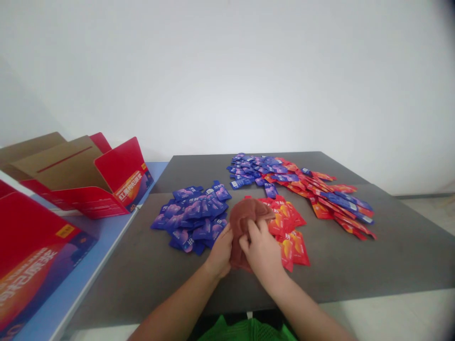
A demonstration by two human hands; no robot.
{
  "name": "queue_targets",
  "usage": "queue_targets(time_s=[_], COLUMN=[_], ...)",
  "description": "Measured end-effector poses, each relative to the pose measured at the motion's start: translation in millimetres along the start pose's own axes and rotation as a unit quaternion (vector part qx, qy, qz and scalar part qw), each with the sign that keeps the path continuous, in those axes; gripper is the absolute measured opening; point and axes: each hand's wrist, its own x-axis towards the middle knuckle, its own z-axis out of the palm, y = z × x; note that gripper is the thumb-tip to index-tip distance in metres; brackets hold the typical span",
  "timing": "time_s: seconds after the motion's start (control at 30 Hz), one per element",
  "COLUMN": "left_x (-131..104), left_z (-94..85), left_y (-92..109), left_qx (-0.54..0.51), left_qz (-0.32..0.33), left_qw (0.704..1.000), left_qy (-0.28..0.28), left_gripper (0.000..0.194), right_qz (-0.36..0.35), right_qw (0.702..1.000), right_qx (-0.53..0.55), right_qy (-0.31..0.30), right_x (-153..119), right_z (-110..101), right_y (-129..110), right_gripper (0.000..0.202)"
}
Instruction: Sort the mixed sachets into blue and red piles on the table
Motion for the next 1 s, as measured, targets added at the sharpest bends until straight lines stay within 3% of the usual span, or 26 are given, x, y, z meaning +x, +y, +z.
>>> queue_targets(time_s=[0.1, 0.2, 0.33, 0.43, 0.57, 0.67, 0.77, 0.87, 0.93, 1.0], left_x=[-2, -1, 0, 3, 16, 34, 56, 79, 90, 96], left_z=[1.9, 3.5, 5.6, 5.5, 7.5, 14.9, 25.0, 30.7, 29.0, 23.1], left_y=[-2, 0, 7, 20, 36, 30, 9, -15, -29, -41], left_qx=[-0.013, -0.016, 0.029, 0.101, 0.139, 0.176, 0.239, 0.36, 0.466, 0.555], left_qz=[-0.004, 0.02, 0.083, 0.09, 0.096, 0.092, 0.091, 0.158, 0.206, 0.21], left_qw=[0.999, 0.999, 0.995, 0.985, 0.98, 0.978, 0.965, 0.919, 0.86, 0.802], left_qy=[-0.042, -0.02, 0.054, 0.104, 0.106, 0.07, 0.048, 0.028, -0.014, -0.07], left_gripper=[0.031, 0.03, 0.026, 0.016, 0.013, 0.022, 0.031, 0.041, 0.048, 0.048], right_qz=[0.088, 0.114, 0.091, 0.07, 0.041, 0.084, 0.146, 0.208, 0.241, 0.264], right_qw=[0.992, 0.956, 0.879, 0.867, 0.834, 0.821, 0.839, 0.857, 0.863, 0.862], right_qx=[0.062, 0.253, 0.468, 0.483, 0.51, 0.54, 0.521, 0.472, 0.443, 0.431], right_qy=[0.07, 0.093, -0.02, -0.101, -0.206, -0.166, -0.065, 0.001, 0.026, 0.043], right_x=[28, 38, 10, -23, -49, -50, -46, -48, -54, -61], right_z=[-16, -26, -11, -2, -29, -64, -87, -92, -91, -89], right_y=[29, 44, 22, 0, 3, 29, 61, 93, 111, 127], right_gripper=[0.035, 0.036, 0.04, 0.037, 0.032, 0.034, 0.028, 0.027, 0.03, 0.032])
